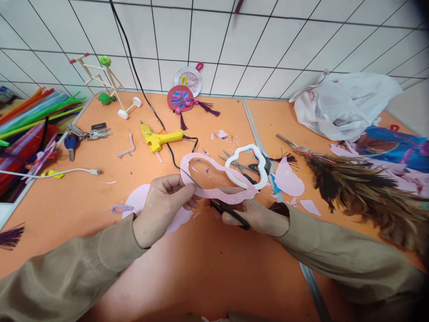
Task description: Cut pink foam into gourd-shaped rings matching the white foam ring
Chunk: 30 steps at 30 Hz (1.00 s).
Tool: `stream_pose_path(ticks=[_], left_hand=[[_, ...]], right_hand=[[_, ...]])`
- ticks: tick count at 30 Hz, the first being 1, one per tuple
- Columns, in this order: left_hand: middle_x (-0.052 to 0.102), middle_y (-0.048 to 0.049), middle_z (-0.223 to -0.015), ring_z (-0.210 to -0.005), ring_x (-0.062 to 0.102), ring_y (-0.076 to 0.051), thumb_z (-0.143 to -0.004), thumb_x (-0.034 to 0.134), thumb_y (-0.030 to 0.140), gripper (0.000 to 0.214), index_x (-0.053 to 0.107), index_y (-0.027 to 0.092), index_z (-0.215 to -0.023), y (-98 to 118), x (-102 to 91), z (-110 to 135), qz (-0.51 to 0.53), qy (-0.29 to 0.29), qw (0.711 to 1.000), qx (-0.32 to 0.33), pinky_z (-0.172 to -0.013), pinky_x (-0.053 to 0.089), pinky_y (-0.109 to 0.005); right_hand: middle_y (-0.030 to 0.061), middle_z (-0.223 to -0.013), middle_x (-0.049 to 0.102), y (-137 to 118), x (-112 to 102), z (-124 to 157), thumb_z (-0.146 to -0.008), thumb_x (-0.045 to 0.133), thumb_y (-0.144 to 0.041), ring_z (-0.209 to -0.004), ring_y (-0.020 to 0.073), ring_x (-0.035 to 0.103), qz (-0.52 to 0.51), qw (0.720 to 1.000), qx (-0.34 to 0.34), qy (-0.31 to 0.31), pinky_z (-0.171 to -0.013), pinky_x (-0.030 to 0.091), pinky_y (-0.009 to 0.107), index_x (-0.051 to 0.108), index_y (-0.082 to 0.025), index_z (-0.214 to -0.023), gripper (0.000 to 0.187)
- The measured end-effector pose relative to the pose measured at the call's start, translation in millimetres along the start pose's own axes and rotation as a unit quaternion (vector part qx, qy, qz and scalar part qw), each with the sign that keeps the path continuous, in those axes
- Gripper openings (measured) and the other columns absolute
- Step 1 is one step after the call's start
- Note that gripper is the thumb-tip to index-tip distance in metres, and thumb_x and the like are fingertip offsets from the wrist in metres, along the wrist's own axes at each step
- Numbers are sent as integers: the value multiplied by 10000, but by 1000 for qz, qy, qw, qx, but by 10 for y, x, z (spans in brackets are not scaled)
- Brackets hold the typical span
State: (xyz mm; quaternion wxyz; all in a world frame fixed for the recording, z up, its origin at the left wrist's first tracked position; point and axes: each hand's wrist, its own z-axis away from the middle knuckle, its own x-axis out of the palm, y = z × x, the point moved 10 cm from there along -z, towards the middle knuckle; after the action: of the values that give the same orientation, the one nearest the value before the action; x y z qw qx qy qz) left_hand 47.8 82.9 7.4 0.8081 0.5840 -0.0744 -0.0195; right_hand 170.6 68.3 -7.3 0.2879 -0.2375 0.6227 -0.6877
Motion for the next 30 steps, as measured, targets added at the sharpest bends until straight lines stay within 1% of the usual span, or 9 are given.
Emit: stream_pose_path(ticks=[2, 5, 8, 10, 14, 20, 25, 27, 30], left_hand=[[674, -17, -537, -512, 613, -114, -732, 661, 219, 130, 705, 149, -632, 0, -3, 5, 1, 0, 1000, 0, -539, 490, -209], [675, -16, -543, -515, 613, -110, -743, 661, 229, 142, 701, 150, -632, -7, -2, 6, 4, -2, 1000, 2, -542, 491, -206], [679, -17, -549, -515, 615, -109, -749, 663, 234, 144, 701, 150, -639, -20, -3, -2, 8, -3, 1000, 2, -540, 490, -203], [679, -18, -547, -510, 615, -111, -748, 669, 239, 140, 702, 149, -645, -25, -6, -4, 10, -1, 1000, 3, -536, 489, -205], [676, -22, -540, -504, 612, -115, -739, 683, 251, 145, 699, 147, -639, -30, -11, 3, 16, 2, 1000, 2, -533, 491, -210], [683, -33, -554, -507, 613, -123, -738, 696, 268, 148, 717, 142, -664, -43, -6, 10, 26, 1, 1000, 1, -535, 493, -222], [687, -33, -563, -500, 610, -116, -742, 704, 278, 155, 724, 143, -668, -66, 16, 1, 47, -9, 999, -2, -526, 485, -216], [684, -32, -557, -502, 610, -113, -750, 698, 275, 164, 712, 142, -656, -65, 4, -3, 40, -8, 999, -3, -530, 484, -212], [675, -28, -539, -502, 610, -111, -774, 677, 278, 194, 674, 148, -631, -42, -44, -12, 29, 2, 1000, 1, -534, 482, -206]], right_hand=[[63, -907, 555, 27, -5, 2, -813, 623, -352, -724, 145, 476, 1, 1000, 0, 3, -569, 382, 268, 594, -154, -1039, 301], [31, -807, 532, 46, 3, 2, -824, 613, -361, -733, 150, 478, 7, 1000, 1, -1, -601, 390, 279, 588, -150, -1054, 313], [24, -806, 530, 64, -6, 4, -824, 618, -371, -737, 151, 481, 13, 1000, 6, 3, -615, 395, 285, 588, -153, -1075, 334], [15, -798, 526, 95, -2, 8, -820, 628, -394, -704, 140, 466, 10, 1000, 14, -1, -587, 387, 277, 588, -161, -1085, 354], [12, -810, 515, 164, 0, 20, -809, 656, -475, -673, 122, 453, -23, 999, 31, 1, -546, 372, 257, 592, -172, -1087, 416], [20, -820, 523, 156, 13, 0, -781, 659, -598, -648, 117, 443, -49, 998, 34, 11, -530, 375, 255, 593, -195, -1056, 493], [6, -801, 500, 182, 37, -16, -722, 703, -610, -626, 115, 408, -78, 995, 61, 11, -521, 356, 254, 578, -211, -1035, 522], [2, -792, 490, 181, 41, -9, -736, 691, -609, -618, 110, 398, -78, 995, 59, 7, -515, 344, 251, 571, -204, -1041, 521], [-13, -737, 479, 187, 43, 8, -780, 664, -583, -589, 100, 383, -69, 996, 60, 1, -498, 324, 247, 575, -196, -1027, 468]])
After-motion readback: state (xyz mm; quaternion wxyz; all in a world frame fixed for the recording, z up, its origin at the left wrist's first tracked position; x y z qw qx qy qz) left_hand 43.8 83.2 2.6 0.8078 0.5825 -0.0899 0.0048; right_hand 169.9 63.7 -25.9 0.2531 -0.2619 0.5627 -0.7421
